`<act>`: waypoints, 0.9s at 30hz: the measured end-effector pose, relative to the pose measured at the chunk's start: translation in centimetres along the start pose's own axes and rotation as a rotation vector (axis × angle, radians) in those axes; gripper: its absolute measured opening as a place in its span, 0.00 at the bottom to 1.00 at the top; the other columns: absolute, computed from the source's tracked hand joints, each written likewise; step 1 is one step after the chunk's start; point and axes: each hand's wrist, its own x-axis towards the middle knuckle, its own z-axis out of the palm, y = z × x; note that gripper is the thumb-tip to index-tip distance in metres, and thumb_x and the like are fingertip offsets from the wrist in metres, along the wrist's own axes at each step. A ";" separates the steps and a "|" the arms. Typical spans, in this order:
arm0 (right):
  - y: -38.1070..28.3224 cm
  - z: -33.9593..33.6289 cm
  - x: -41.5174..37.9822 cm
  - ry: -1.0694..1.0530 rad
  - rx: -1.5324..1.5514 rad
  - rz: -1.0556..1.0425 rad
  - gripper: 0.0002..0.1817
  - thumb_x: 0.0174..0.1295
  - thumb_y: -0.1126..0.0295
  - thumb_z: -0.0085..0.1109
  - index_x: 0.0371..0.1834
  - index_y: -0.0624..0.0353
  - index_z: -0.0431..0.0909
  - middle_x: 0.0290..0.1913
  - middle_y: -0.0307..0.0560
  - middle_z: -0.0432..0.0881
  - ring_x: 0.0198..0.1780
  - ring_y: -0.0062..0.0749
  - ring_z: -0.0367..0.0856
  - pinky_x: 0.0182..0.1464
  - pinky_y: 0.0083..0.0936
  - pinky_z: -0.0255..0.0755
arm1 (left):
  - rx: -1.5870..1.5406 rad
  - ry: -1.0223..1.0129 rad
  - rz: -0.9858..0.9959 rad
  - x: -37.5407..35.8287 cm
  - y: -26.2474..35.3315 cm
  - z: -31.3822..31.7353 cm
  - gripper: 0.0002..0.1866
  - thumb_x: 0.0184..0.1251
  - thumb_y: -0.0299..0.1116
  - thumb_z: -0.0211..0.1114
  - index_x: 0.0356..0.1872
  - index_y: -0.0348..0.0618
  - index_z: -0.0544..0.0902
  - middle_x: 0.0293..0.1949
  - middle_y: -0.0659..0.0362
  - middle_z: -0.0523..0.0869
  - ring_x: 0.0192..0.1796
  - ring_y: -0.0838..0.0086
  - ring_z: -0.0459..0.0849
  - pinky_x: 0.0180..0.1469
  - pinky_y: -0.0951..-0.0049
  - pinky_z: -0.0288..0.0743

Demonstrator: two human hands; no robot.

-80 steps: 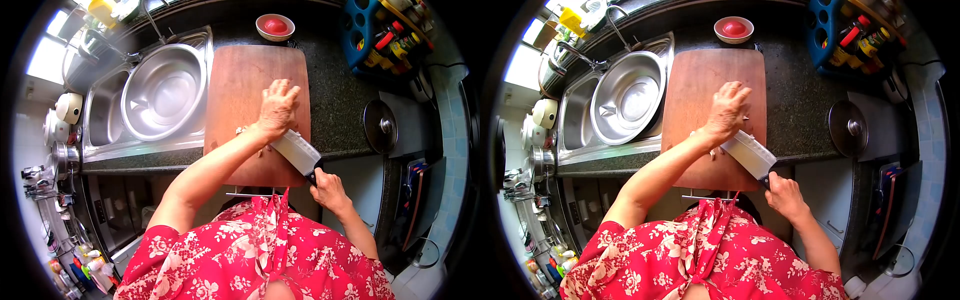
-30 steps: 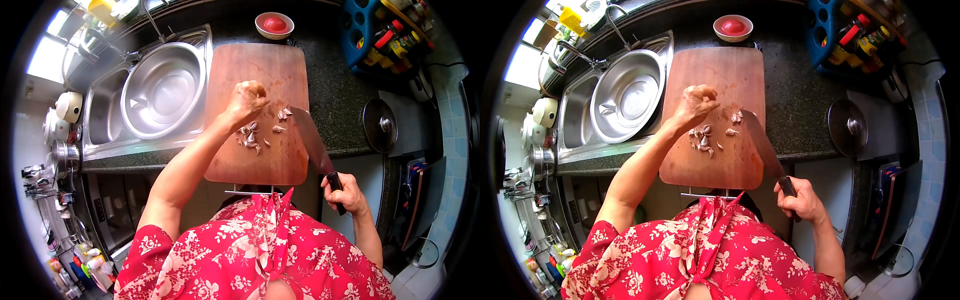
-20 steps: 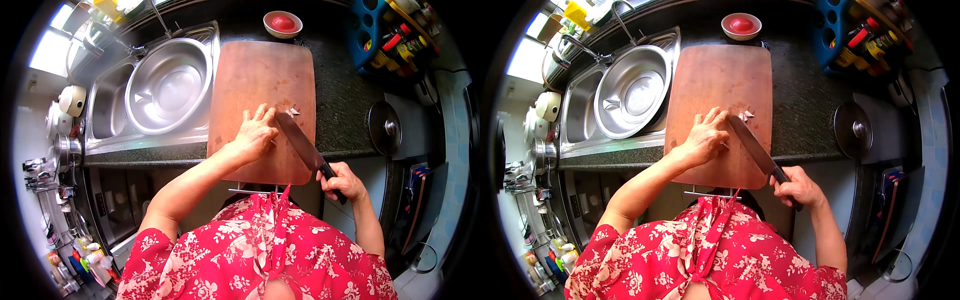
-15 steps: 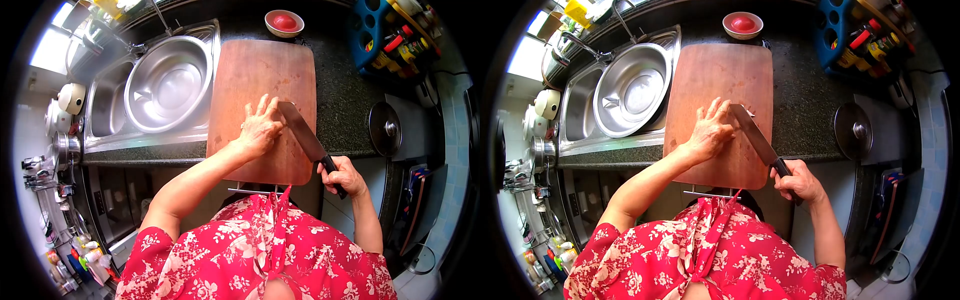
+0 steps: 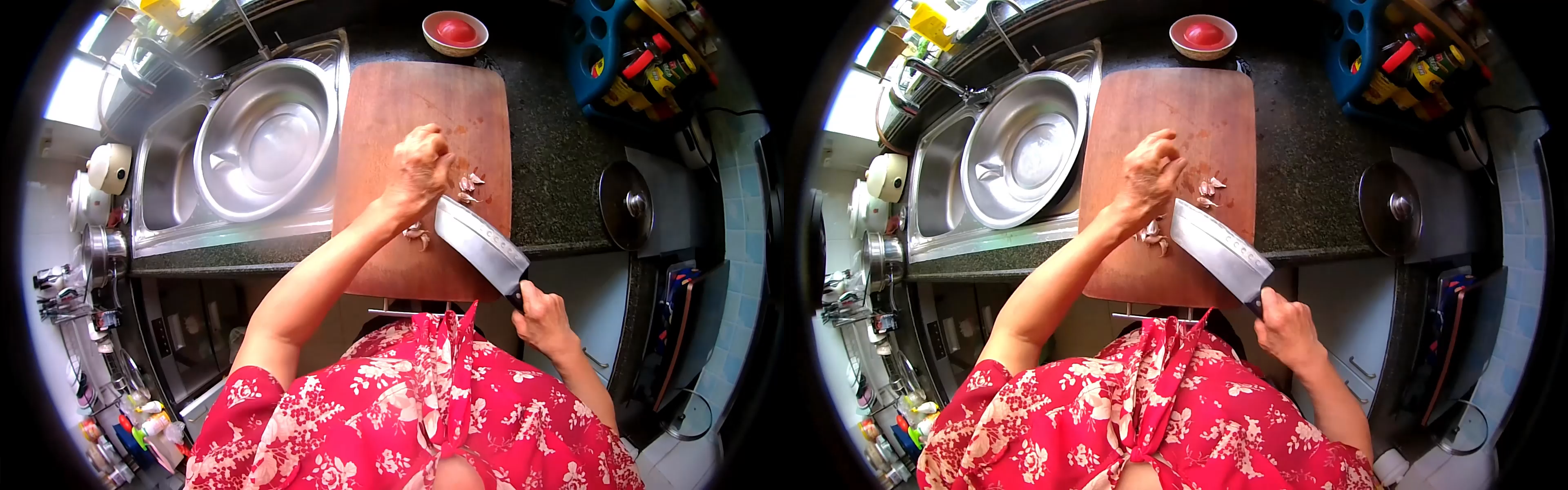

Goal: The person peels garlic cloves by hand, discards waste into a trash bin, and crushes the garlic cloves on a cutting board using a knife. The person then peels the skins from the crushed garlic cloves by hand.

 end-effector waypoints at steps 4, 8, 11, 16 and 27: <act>-0.4 0.7 1.1 0.012 -0.195 -0.041 0.10 0.45 0.77 0.55 0.27 0.63 0.62 0.23 0.56 0.74 0.24 0.53 0.77 0.26 0.42 0.72 | 0.128 0.041 0.092 0.7 0.0 4.8 0.10 0.53 0.27 0.60 0.35 0.39 0.71 0.47 0.49 0.72 0.55 0.58 0.69 0.50 0.58 0.63; 0.0 1.2 1.6 -0.022 -0.200 -0.021 0.09 0.45 0.79 0.52 0.26 0.64 0.63 0.22 0.58 0.74 0.24 0.53 0.76 0.26 0.43 0.71 | 0.262 0.044 0.025 -0.5 0.1 8.4 0.24 0.55 0.32 0.63 0.51 0.39 0.64 0.61 0.40 0.60 0.67 0.48 0.53 0.62 0.45 0.48; 0.4 1.4 1.8 -0.064 -0.231 -0.002 0.12 0.41 0.79 0.55 0.27 0.64 0.61 0.20 0.57 0.73 0.24 0.54 0.76 0.26 0.41 0.71 | 0.292 -0.010 0.066 -0.7 0.3 8.7 0.28 0.56 0.35 0.63 0.55 0.38 0.62 0.64 0.40 0.55 0.68 0.47 0.49 0.63 0.42 0.44; 0.9 1.2 2.6 -0.158 -0.195 -0.002 0.12 0.40 0.79 0.55 0.27 0.66 0.61 0.17 0.58 0.73 0.22 0.55 0.75 0.27 0.43 0.70 | 0.317 -0.102 0.091 -0.4 0.4 8.5 0.27 0.57 0.34 0.62 0.54 0.37 0.62 0.64 0.39 0.54 0.68 0.46 0.49 0.63 0.41 0.44; -0.4 -2.4 1.9 -0.099 0.269 -0.022 0.12 0.38 0.75 0.53 0.28 0.66 0.67 0.16 0.57 0.71 0.20 0.53 0.72 0.25 0.35 0.70 | -0.239 0.330 0.046 2.9 0.4 1.2 0.14 0.60 0.32 0.61 0.45 0.36 0.76 0.43 0.51 0.81 0.42 0.68 0.79 0.46 0.72 0.74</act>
